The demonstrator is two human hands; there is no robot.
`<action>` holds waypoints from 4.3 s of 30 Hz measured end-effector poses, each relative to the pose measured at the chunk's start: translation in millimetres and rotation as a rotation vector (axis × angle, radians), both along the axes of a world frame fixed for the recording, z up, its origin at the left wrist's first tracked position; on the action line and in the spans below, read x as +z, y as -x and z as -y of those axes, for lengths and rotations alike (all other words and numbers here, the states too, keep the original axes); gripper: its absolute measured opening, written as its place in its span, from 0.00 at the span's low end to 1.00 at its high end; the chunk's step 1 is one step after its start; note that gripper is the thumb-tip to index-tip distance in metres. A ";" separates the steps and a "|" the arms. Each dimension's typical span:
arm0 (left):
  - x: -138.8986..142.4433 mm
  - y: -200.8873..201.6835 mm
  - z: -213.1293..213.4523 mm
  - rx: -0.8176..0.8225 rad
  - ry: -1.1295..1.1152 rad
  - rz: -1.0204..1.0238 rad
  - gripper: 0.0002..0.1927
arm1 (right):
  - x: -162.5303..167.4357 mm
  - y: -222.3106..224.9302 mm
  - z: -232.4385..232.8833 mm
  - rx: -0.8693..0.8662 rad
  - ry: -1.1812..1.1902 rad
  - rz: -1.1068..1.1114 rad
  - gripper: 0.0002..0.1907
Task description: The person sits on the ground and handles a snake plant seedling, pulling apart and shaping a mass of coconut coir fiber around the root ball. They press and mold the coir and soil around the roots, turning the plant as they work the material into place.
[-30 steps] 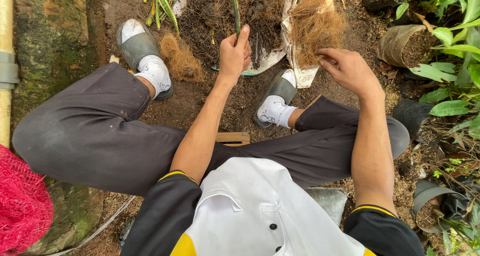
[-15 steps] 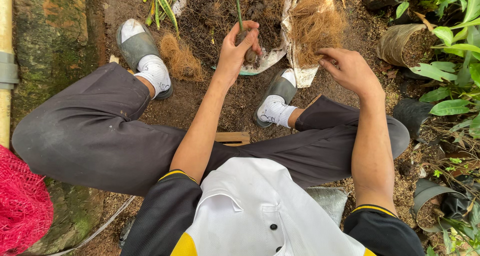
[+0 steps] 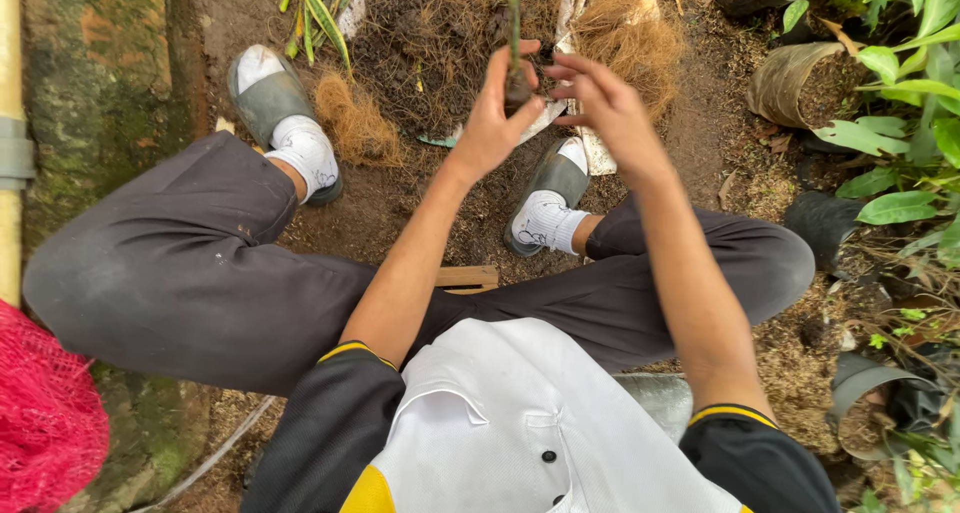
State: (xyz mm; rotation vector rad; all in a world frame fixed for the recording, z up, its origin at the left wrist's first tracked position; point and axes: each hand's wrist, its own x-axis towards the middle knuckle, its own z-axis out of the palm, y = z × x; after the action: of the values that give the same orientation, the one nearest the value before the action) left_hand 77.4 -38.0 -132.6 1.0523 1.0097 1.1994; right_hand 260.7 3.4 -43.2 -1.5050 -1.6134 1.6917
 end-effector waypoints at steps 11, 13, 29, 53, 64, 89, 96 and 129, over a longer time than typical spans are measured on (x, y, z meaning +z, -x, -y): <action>-12.6 24.2 8.1 0.034 0.069 0.199 0.35 | 2.9 55.3 6.1 -0.242 0.009 -0.523 0.15; -12.2 12.0 11.3 -0.061 0.303 0.362 0.24 | 23.0 63.3 12.9 -0.202 0.022 -0.578 0.14; 63.9 -50.5 50.3 -1.075 0.020 0.808 0.26 | 64.3 124.3 104.3 0.247 0.477 -0.938 0.21; 40.1 -72.0 63.2 -1.034 0.199 1.175 0.20 | 65.5 107.6 97.9 0.221 0.490 -0.962 0.23; 42.2 -68.4 65.0 -0.973 0.290 0.892 0.16 | 64.2 104.0 97.6 0.225 0.525 -0.994 0.23; 27.3 -73.0 79.6 -0.885 0.324 0.804 0.12 | 62.2 78.1 68.7 -0.030 0.544 -1.142 0.21; 9.8 -83.9 88.9 -0.599 0.384 0.811 0.13 | 59.0 68.2 58.9 -0.099 0.543 -1.250 0.18; 20.3 18.6 1.1 0.103 0.168 0.224 0.19 | -4.2 50.9 32.6 0.057 -0.364 -0.117 0.30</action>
State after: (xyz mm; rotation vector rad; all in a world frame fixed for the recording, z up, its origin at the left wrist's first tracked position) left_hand 58.8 -39.1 -112.3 0.7244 0.9793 1.2618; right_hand 209.9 -29.2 -47.4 -1.1718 -1.7970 1.3894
